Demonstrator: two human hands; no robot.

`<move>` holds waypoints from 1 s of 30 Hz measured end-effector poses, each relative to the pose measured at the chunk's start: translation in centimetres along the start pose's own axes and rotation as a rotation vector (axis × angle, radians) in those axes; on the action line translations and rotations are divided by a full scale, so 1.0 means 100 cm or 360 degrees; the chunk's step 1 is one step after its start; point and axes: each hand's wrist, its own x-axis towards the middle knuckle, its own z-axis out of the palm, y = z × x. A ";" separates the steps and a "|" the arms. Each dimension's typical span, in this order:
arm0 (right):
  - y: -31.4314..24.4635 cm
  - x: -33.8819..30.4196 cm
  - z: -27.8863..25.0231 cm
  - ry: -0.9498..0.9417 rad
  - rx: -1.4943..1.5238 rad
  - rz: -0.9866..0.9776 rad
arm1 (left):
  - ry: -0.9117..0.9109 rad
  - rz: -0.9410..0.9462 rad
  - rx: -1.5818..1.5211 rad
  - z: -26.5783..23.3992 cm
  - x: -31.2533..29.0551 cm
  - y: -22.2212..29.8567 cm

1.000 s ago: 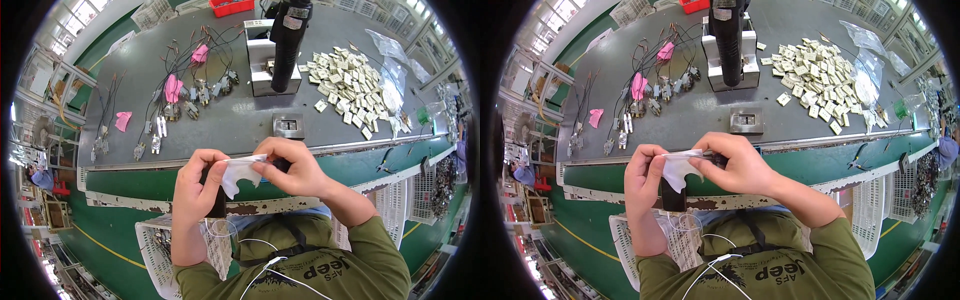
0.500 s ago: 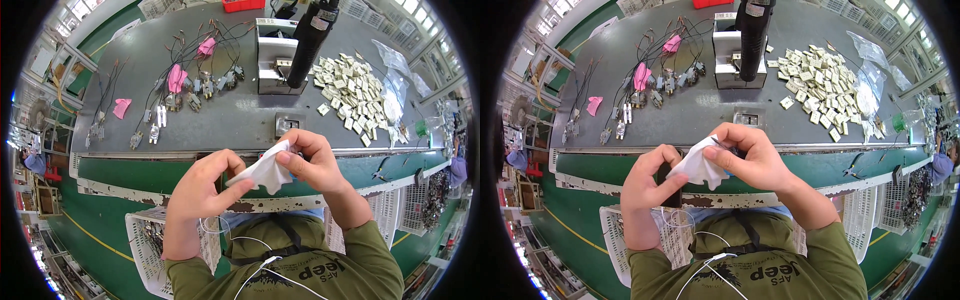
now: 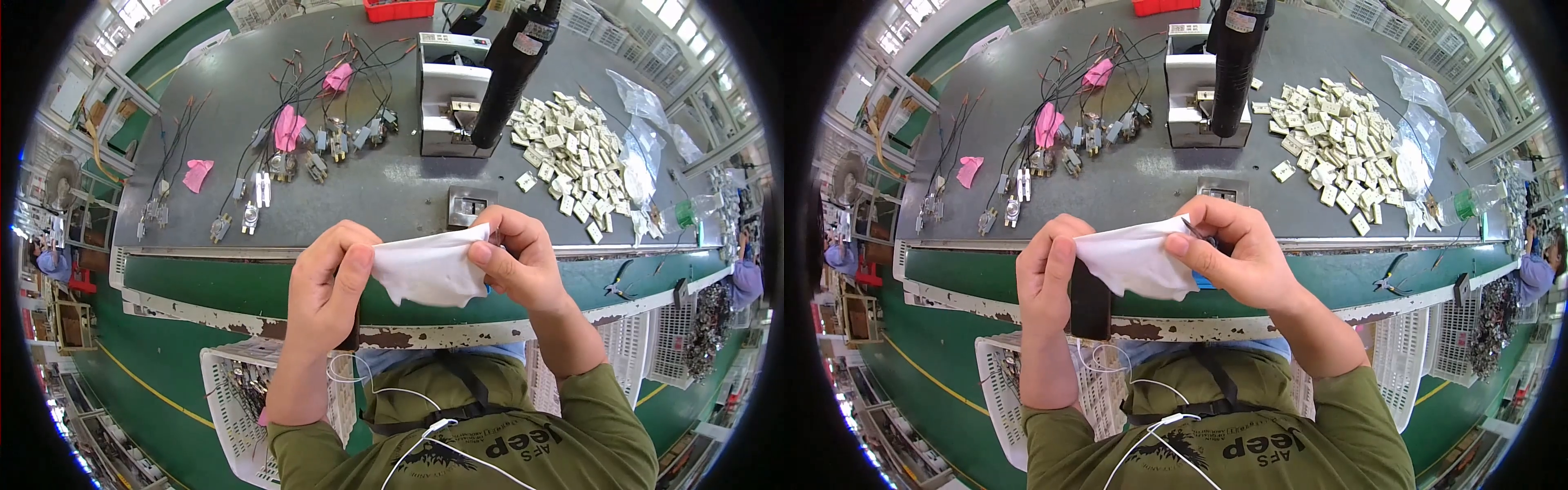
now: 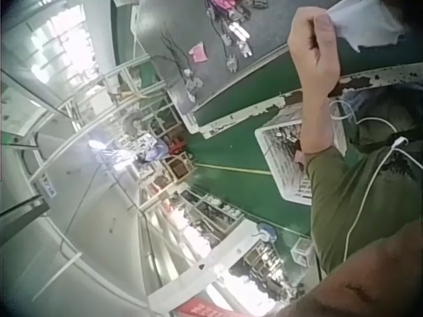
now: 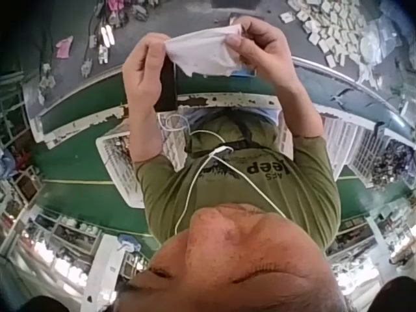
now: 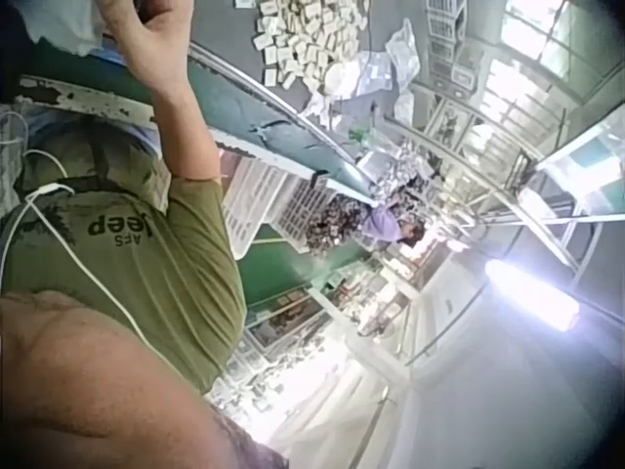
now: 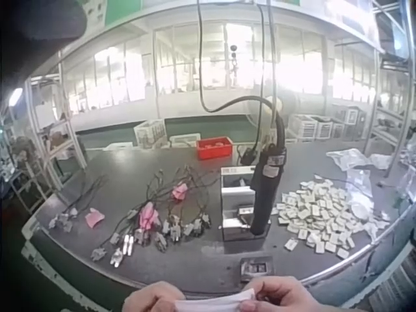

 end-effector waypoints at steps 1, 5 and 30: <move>0.001 0.000 0.000 0.0000 0.0002 -0.0003 | 0.0054 0.0019 -0.0048 0.001 0.000 -0.002; 0.002 -0.002 0.001 0.0019 -0.0015 -0.0054 | 0.0042 0.0091 0.0015 -0.003 -0.002 -0.007; 0.007 -0.008 -0.003 0.0108 0.0024 0.0059 | 0.0290 0.0155 0.0564 0.000 0.001 0.004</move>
